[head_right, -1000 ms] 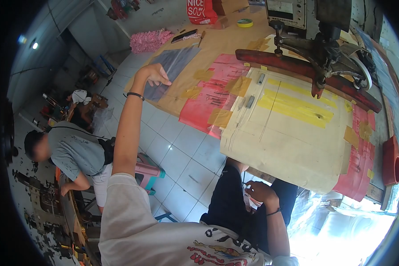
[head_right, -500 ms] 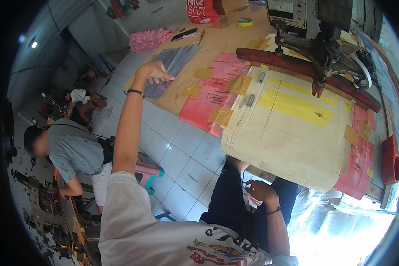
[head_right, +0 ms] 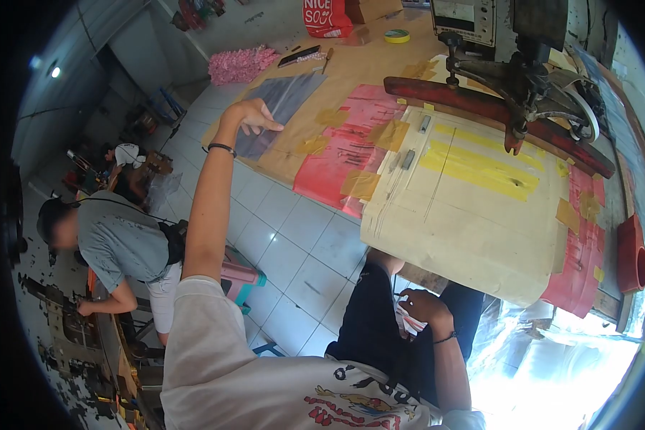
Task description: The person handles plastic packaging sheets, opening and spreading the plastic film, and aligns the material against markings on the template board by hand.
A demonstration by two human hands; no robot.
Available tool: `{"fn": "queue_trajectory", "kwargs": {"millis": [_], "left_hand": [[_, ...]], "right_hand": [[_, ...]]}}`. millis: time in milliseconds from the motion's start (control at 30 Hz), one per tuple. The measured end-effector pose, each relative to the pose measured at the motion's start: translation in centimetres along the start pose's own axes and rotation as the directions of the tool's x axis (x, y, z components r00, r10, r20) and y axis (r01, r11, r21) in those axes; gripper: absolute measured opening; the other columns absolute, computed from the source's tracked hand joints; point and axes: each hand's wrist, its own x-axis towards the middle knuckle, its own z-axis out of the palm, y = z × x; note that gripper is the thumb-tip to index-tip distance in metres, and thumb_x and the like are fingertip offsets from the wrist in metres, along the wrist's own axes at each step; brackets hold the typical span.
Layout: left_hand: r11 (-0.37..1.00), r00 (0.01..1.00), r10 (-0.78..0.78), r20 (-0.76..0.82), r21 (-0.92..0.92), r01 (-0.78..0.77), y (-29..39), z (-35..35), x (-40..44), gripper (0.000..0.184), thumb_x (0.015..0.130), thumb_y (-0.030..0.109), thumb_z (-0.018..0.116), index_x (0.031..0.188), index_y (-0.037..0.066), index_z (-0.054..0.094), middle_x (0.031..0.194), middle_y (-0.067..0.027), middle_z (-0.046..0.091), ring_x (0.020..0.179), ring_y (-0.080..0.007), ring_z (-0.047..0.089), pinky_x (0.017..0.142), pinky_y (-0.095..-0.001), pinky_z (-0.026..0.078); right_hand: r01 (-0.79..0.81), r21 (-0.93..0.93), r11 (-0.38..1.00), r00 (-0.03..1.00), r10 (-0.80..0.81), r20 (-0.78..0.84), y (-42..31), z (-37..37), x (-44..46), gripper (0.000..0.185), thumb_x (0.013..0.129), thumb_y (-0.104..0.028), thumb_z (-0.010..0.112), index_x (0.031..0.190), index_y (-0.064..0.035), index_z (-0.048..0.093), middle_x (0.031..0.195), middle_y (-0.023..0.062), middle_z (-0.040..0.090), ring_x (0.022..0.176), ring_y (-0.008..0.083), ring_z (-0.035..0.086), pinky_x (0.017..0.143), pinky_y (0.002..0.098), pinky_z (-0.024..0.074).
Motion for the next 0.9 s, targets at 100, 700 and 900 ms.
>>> {"fn": "queue_trajectory", "kwargs": {"millis": [100, 700, 900], "left_hand": [[1.000, 0.998, 0.016, -0.057, -0.002, -0.016, 0.1, 0.3, -0.4, 0.050, 0.072, 0.042, 0.086, 0.104, 0.005, 0.076, 0.115, -0.0079, 0.071, 0.097, -0.0276, 0.070, 0.074, -0.0410, 0.059], [0.890, 0.938, 0.299, -0.175, -0.304, -0.341, -5.0, 2.8, -0.6, 0.025, 0.089, 0.017, 0.071, 0.109, 0.002, 0.071, 0.100, -0.0044, 0.071, 0.083, -0.0146, 0.063, 0.077, -0.0292, 0.052], [0.637, 0.959, 0.250, -0.132, -0.724, -0.265, -9.0, 3.2, -0.9, 0.037, 0.102, 0.024, 0.056, 0.133, 0.002, 0.057, 0.125, -0.0050, 0.064, 0.109, -0.0159, 0.062, 0.093, -0.0306, 0.052]], "right_hand": [[0.005, 0.009, 1.000, 1.000, -0.005, -0.002, -0.3, 0.0, 0.0, 0.037, 0.094, -0.028, 0.063, 0.123, -0.0048, 0.063, 0.106, 0.0158, 0.073, 0.098, 0.0334, 0.070, 0.088, 0.0411, 0.0542], [0.454, -0.493, 0.742, 0.685, -0.645, -0.340, -34.0, -17.7, 14.9, 0.041, 0.091, -0.032, 0.065, 0.121, -0.0039, 0.064, 0.122, 0.0165, 0.064, 0.117, 0.0347, 0.058, 0.098, 0.0446, 0.0472], [0.205, -0.688, 0.696, 0.795, -0.528, -0.298, -31.1, -15.5, 20.4, 0.078, 0.090, -0.047, 0.063, 0.154, -0.0136, 0.034, 0.163, 0.0056, 0.027, 0.150, 0.0257, 0.022, 0.120, 0.0449, 0.0155]]}}
